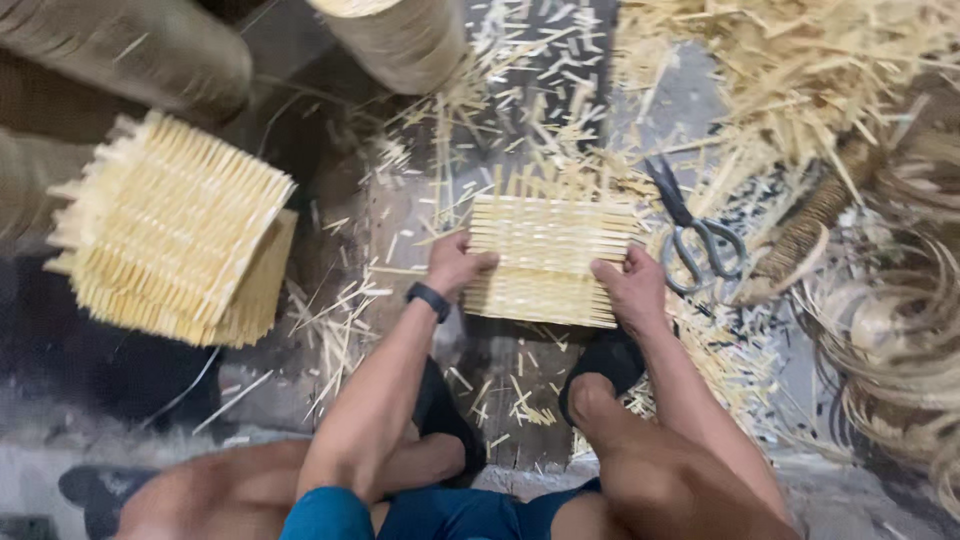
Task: The person weaves bamboo strips into a circular mat using a wooden mold and shears. They repeatedly place a woven square over the mold, trim the edges, and stack the finished pieces.
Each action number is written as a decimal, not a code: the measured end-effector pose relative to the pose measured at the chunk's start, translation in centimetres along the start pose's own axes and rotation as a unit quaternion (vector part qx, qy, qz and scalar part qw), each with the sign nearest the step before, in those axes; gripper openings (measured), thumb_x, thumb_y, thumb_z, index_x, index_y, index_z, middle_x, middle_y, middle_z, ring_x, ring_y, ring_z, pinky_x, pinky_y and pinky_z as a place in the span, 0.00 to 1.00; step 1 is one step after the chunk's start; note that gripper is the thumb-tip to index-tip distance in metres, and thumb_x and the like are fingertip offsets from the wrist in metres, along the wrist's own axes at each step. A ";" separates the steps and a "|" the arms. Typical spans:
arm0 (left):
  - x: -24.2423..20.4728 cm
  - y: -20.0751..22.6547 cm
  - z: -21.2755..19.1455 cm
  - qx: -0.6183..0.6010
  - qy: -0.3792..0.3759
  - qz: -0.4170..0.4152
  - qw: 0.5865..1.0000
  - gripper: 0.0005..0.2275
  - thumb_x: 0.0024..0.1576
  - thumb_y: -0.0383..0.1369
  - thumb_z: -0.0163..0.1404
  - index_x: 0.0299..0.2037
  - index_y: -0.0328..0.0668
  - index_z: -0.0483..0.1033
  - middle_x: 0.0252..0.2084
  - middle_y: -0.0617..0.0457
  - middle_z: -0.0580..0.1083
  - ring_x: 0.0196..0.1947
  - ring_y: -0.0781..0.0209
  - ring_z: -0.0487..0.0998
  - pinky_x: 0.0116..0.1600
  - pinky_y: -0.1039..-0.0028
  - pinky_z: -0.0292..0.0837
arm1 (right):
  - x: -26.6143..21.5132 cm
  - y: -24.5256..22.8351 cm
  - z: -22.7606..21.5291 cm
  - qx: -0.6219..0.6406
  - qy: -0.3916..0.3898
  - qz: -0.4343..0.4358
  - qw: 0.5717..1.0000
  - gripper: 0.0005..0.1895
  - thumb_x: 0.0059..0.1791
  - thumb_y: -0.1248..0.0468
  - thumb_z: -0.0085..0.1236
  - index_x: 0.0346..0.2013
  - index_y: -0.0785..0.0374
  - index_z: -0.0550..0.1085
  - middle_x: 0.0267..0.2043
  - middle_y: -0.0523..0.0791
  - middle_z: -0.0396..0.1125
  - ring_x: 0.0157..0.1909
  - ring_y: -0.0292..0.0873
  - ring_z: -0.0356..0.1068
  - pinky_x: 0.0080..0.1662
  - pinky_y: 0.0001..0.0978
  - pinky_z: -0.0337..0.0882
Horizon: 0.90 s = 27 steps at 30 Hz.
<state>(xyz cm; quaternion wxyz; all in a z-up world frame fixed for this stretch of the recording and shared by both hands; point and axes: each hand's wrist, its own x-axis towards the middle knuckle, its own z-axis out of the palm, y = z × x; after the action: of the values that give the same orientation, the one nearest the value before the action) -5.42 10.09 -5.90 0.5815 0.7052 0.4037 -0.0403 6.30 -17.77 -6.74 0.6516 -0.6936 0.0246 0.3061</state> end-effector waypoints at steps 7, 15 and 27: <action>0.5 -1.2 -0.9 -0.055 -0.062 -0.054 0.995 0.15 0.47 0.28 0.66 0.43 0.33 0.82 0.37 0.52 0.81 0.33 0.67 0.79 0.39 0.75 0.76 | -1.3 -0.8 -0.2 0.019 0.026 -0.007 0.999 0.22 0.46 0.66 0.66 0.52 0.69 0.71 0.46 0.47 0.74 0.45 0.39 0.75 0.48 0.32 0.75; -0.9 1.5 0.1 -0.023 0.041 -0.028 0.998 0.37 0.43 0.31 0.67 0.63 0.29 0.62 0.49 0.44 0.77 0.44 0.60 0.78 0.47 0.71 0.77 | -3.4 -7.7 -12.1 -0.672 0.123 -0.316 0.658 0.28 0.38 0.51 0.65 0.48 0.63 0.75 0.51 0.51 0.70 0.58 0.51 0.68 0.65 0.54 0.55; -6.7 13.2 1.8 0.097 0.124 0.362 0.919 0.16 0.60 0.32 0.59 0.57 0.42 0.74 0.57 0.47 0.75 0.54 0.55 0.77 0.55 0.67 0.79 | -9.5 -18.3 -17.8 -0.499 0.089 -0.146 0.850 0.07 0.55 0.61 0.58 0.43 0.58 0.81 0.31 0.46 0.73 0.30 0.40 0.71 0.37 0.35 0.71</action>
<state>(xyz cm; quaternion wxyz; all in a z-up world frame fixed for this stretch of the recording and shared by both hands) -1.05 5.04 7.46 0.4301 0.8556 0.1837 0.2221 13.54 -34.81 13.20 0.2504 -0.9451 -0.1751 0.1158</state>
